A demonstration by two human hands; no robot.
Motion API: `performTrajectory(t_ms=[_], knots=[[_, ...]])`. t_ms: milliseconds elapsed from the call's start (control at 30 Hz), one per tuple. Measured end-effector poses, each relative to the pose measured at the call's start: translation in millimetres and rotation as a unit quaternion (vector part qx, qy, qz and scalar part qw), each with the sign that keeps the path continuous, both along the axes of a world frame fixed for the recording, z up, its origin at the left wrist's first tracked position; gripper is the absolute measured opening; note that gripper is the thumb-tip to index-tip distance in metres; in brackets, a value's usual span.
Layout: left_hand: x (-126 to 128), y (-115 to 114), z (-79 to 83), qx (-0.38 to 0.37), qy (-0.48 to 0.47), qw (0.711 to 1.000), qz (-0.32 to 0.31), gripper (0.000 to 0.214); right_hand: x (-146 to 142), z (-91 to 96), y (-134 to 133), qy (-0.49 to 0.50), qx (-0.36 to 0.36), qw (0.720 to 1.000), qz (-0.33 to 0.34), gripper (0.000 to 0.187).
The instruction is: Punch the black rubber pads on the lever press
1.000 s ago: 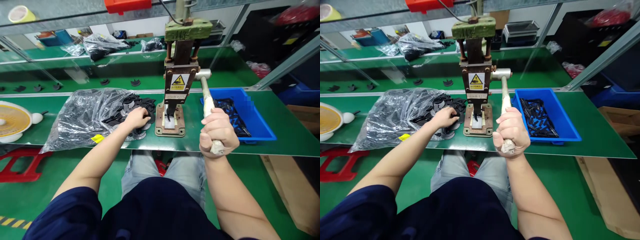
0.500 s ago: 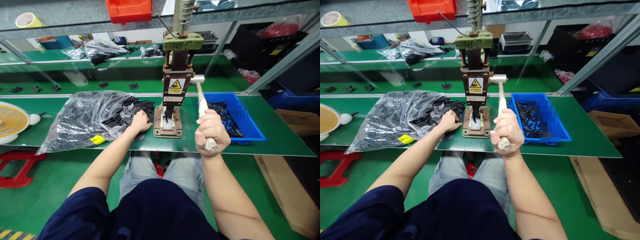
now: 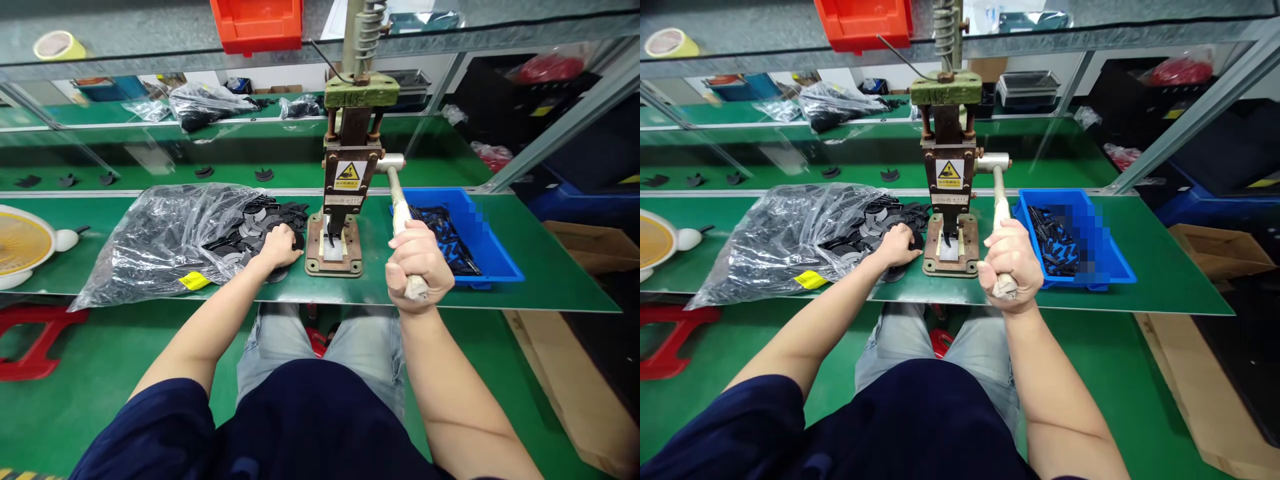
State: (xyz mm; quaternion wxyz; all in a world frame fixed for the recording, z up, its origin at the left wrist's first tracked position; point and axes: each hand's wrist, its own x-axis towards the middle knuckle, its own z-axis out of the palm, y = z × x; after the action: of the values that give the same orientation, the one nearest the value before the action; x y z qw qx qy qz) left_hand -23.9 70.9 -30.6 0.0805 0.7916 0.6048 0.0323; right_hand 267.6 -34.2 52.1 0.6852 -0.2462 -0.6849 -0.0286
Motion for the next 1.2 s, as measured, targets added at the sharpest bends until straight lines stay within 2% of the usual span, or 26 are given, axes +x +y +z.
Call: performTrajectory(t_ms=[100, 200, 367, 500, 700, 767, 900, 967, 1033, 1200], knots=[[1, -6, 0.9, 0.012, -0.045, 0.999, -0.013, 0.020, 0, 0.2, 0, 0.000, -0.002, 1.000, -0.004, 0.027], [-2, -10, 8.4, -0.006, -0.134, 0.991, -0.007, 0.006, 0, -0.5, 0, 0.000, -0.006, 1.000, -0.015, 0.028], [-10, -12, 29.1, 0.005, -0.200, 0.980, -0.018, 0.008, 1, -2.7, 2, 0.005, -0.003, 1.000, -0.013, 0.026], [-8, -10, 35.8, 0.004, -0.218, 0.975, -0.037, 0.010, 0, -2.9, 3, 0.012, 0.003, 1.000, -0.009, 0.025], [7, -5, 23.2, -0.035, -0.281, 0.958, -0.036, 0.020, -2, -1.2, 5, 0.012, 0.017, 1.000, -0.012, 0.026], [14, -2, 14.2, -0.067, -0.345, 0.936, -0.022, 0.023, -3, -0.5, 5, 0.014, 0.026, 0.999, -0.013, 0.028], [26, 8, -5.5, -0.136, -0.478, 0.868, 0.009, 0.030, -5, 0.6, 5, 0.014, 0.022, 0.999, -0.023, 0.029], [29, 12, -10.0, -0.139, -0.504, 0.852, 0.025, 0.030, -6, 0.9, 5, 0.015, 0.024, 0.999, -0.023, 0.029], [31, 15, -8.3, -0.152, -0.505, 0.849, 0.032, 0.030, -6, 1.2, 5, 0.017, 0.027, 0.999, -0.022, 0.030], [37, 17, 7.7, -0.222, -0.478, 0.849, 0.035, 0.022, -7, 1.9, 3, 0.015, 0.017, 0.999, -0.034, 0.031]])
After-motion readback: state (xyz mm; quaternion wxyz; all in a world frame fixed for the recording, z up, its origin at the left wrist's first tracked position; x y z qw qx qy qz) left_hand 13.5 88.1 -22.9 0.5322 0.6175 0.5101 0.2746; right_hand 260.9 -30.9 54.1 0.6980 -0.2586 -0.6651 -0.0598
